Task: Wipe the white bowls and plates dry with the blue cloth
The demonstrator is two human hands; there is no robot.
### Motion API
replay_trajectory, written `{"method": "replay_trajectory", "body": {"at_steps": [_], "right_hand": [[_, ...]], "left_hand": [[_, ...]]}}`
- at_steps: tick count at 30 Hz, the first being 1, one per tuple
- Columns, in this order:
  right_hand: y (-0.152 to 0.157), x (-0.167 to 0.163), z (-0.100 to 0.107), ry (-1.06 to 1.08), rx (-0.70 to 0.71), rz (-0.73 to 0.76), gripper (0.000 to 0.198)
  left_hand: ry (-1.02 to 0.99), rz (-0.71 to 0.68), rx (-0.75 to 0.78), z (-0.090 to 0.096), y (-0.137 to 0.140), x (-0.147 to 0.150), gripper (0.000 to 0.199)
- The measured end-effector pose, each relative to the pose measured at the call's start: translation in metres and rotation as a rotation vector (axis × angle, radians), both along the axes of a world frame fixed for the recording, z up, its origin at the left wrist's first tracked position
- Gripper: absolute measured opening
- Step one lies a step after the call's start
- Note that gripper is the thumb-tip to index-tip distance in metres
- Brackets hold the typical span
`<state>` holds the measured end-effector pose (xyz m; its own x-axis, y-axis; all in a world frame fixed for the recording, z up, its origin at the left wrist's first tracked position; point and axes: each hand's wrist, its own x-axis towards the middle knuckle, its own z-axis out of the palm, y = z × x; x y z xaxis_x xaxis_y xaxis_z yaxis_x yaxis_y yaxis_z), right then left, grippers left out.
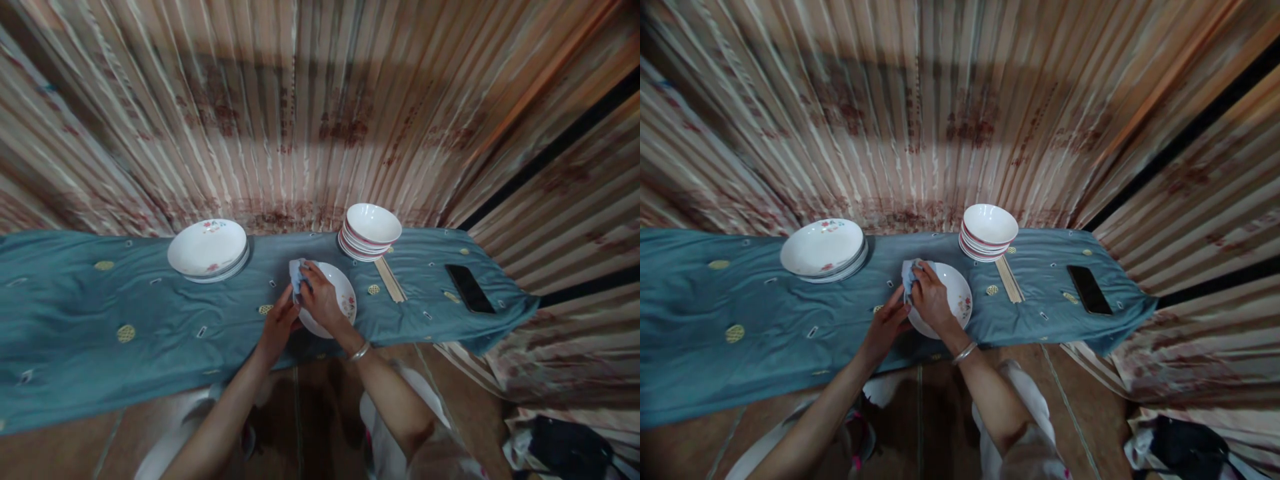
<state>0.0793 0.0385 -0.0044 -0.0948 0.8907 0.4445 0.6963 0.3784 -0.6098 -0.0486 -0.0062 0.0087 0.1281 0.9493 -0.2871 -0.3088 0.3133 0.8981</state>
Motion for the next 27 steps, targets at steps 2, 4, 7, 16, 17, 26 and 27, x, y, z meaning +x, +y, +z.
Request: {"method": "replay_trajectory", "body": {"at_steps": [2,4,7,16,17,26,27], "right_hand": [[-0.007,-0.003,0.002,0.065,-0.014,0.025,0.036],[-0.013,-0.004,0.003,0.123,-0.038,0.055,0.032],[-0.02,-0.005,0.002,0.19,-0.104,0.077,0.025],[-0.039,0.007,0.004,0.359,-0.276,0.238,0.014],[-0.041,0.01,0.006,0.367,-0.299,0.263,0.014],[-0.055,0.039,0.02,0.284,-0.497,0.447,0.007],[-0.056,0.043,0.021,0.269,-0.52,0.46,0.008]], "left_hand": [[-0.027,0.006,-0.003,0.001,0.0,0.001,0.077],[-0.064,0.007,-0.003,0.003,-0.001,0.001,0.072],[-0.107,-0.002,-0.024,0.005,-0.001,0.001,0.068],[-0.236,0.014,-0.116,0.002,-0.001,-0.004,0.072],[-0.251,0.007,-0.121,0.002,0.0,-0.004,0.074],[-0.235,-0.07,-0.062,0.008,0.002,0.001,0.067],[-0.22,-0.06,-0.073,0.006,0.002,0.001,0.07]]}}
